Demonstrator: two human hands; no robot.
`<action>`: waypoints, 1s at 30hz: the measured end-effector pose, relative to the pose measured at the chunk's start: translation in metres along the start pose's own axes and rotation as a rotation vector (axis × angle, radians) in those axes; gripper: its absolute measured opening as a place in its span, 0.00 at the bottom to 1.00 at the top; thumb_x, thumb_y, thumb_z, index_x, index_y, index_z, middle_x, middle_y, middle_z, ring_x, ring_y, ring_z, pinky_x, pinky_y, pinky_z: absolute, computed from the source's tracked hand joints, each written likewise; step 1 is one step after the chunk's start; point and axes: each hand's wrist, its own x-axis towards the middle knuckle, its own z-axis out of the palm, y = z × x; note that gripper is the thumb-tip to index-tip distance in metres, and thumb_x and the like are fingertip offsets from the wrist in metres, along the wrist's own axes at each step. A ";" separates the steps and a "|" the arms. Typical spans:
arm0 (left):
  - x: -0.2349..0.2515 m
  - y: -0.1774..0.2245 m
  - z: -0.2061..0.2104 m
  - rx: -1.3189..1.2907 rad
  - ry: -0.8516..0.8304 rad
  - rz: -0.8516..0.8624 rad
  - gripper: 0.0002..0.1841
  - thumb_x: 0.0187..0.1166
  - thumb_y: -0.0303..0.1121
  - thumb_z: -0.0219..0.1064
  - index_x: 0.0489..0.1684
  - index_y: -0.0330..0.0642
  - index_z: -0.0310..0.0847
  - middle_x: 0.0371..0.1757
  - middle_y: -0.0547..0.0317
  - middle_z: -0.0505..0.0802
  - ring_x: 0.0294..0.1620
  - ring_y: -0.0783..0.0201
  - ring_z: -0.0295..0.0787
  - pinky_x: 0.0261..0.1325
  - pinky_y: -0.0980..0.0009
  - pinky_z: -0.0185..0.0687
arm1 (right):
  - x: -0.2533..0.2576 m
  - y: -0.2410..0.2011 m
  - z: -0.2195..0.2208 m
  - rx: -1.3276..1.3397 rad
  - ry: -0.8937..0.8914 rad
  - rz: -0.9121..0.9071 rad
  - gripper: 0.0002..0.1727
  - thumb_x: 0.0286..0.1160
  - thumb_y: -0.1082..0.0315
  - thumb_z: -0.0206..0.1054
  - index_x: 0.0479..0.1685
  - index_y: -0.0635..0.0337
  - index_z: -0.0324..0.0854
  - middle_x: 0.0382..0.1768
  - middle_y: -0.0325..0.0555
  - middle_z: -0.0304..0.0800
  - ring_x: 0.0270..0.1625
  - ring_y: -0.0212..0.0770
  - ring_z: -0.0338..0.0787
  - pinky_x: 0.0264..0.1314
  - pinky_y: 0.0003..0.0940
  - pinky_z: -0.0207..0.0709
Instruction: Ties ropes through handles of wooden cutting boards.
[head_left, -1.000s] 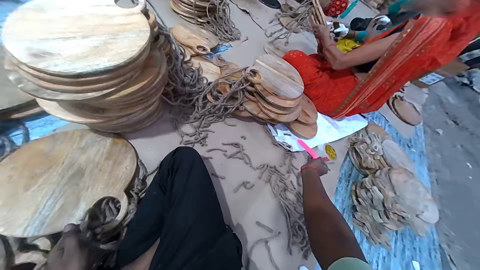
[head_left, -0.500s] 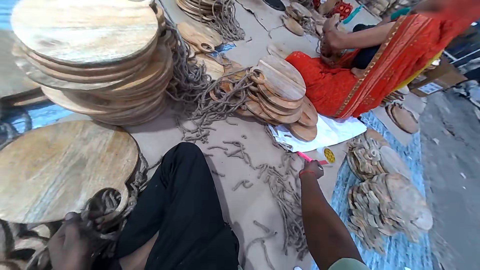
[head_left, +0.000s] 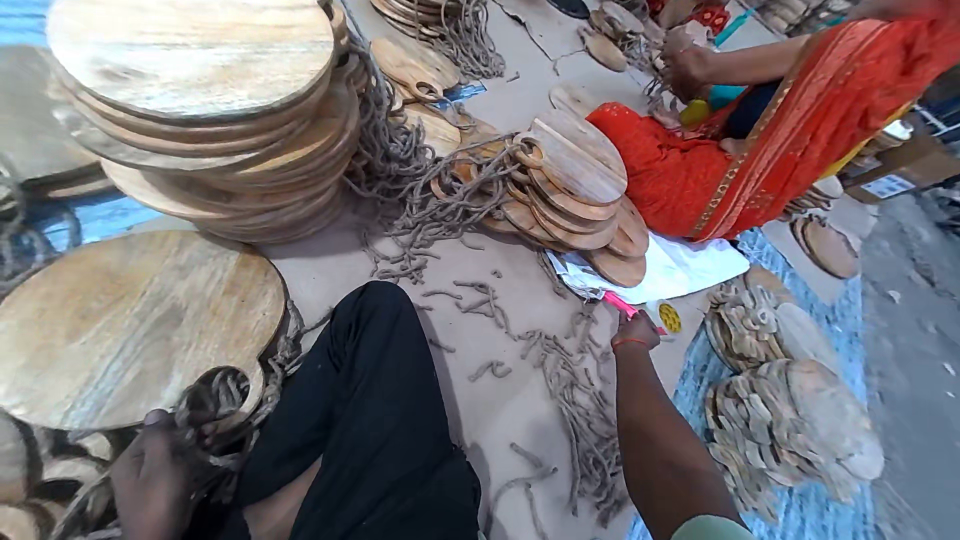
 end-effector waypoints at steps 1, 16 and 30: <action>0.000 -0.001 0.000 -0.004 0.002 0.005 0.24 0.95 0.36 0.34 0.34 0.41 0.78 0.23 0.75 0.88 0.20 0.79 0.84 0.26 0.80 0.83 | 0.000 -0.001 0.002 0.012 0.004 -0.001 0.23 0.87 0.76 0.54 0.79 0.70 0.67 0.74 0.61 0.73 0.68 0.48 0.82 0.69 0.43 0.80; 0.001 -0.001 0.000 -0.003 0.001 -0.007 0.25 0.95 0.38 0.34 0.34 0.42 0.77 0.22 0.74 0.88 0.18 0.78 0.83 0.23 0.80 0.82 | -0.009 -0.011 0.011 -0.515 -0.075 -0.146 0.28 0.71 0.62 0.78 0.68 0.68 0.80 0.65 0.61 0.85 0.66 0.53 0.86 0.73 0.51 0.76; 0.002 -0.002 -0.001 0.037 0.005 -0.008 0.24 0.95 0.40 0.35 0.37 0.41 0.77 0.24 0.74 0.86 0.20 0.79 0.83 0.27 0.78 0.83 | -0.006 -0.013 -0.023 -0.845 -0.353 -0.459 0.18 0.85 0.71 0.62 0.68 0.71 0.77 0.59 0.71 0.87 0.60 0.65 0.89 0.69 0.64 0.77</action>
